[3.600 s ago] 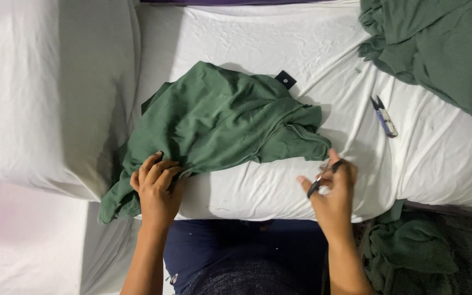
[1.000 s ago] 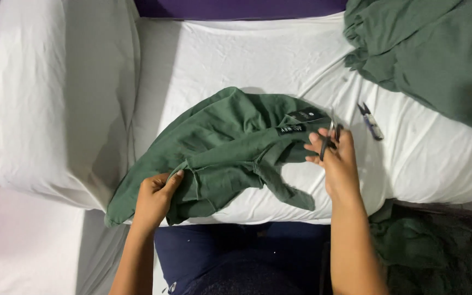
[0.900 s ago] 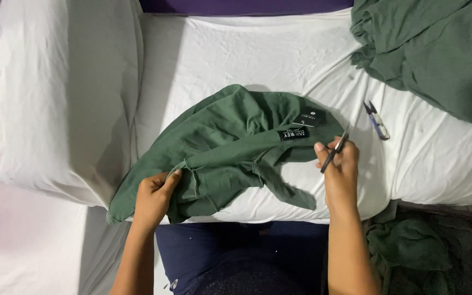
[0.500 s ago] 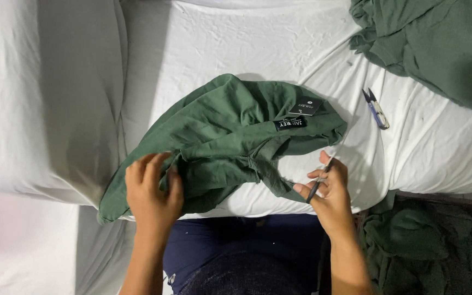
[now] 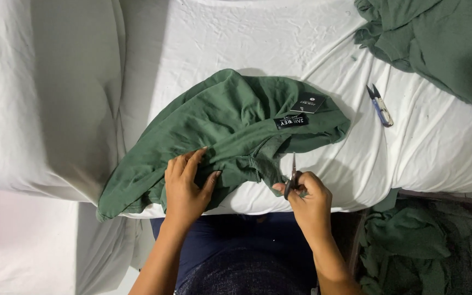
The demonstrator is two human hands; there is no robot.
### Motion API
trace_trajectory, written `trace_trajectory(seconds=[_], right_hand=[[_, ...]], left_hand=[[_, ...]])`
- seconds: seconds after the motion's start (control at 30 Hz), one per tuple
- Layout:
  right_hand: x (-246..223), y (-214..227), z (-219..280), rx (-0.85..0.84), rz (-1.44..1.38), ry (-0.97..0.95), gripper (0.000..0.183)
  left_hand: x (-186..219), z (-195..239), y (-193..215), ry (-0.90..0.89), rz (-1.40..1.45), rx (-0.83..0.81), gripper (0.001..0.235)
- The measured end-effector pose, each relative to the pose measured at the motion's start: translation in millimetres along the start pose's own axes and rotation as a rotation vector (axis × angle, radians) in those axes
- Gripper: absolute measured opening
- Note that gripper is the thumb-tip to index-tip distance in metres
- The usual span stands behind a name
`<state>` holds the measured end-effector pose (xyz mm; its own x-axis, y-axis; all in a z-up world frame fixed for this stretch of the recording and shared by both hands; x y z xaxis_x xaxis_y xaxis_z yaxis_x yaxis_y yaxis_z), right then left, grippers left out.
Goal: The person uses scissors to cut the hem and seams of a green garment laid out on a white surface. They repeatedly lift, fold, and reposition the fabric to access different areas for cutting.
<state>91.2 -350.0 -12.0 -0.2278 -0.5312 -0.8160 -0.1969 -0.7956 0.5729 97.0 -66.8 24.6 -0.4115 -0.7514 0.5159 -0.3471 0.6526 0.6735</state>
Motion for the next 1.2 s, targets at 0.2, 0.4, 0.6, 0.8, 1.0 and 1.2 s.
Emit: trace_trajectory(seconds=[0.2,0.4,0.6,0.8,1.0,1.2], right_hand=[[-21,0,4,-0.027,-0.031,0.126,0.036],[-26,-1,14,-0.187,-0.069,0.160,0.062],[-14,2,16,-0.253,-0.084,0.064,0.039],[-5,-18,19,-0.185,-0.383,-0.151,0.019],[-52,-46,11,-0.100,-0.360,0.043,0.037],[-35,-67,5,-0.146,-0.502,-0.184,0.035]], left_hand=[[5,-6,3,0.016,0.040,-0.013,0.059],[19,-21,-3,-0.046,-0.029,-0.100,0.054],[9,-11,-22,-0.010,-0.008,-0.142,0.020],[18,-18,-25,0.101,0.053,-0.242,0.032],[14,-15,-37,0.179,0.196,-0.151,0.012],[8,-12,-36,0.236,0.291,-0.137,0.006]])
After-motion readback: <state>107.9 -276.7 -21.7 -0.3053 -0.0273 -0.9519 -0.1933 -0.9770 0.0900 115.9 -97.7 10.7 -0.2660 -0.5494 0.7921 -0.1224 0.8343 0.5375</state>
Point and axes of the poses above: each hand's wrist, its own z-axis away from the middle knuckle, its own y-axis out of the back of the hand, x = y × z, the point moved 6 cm from there along -z, towards the middle knuckle, and after that the axes turned 15 degrees about -y, right-handed, at the moved point
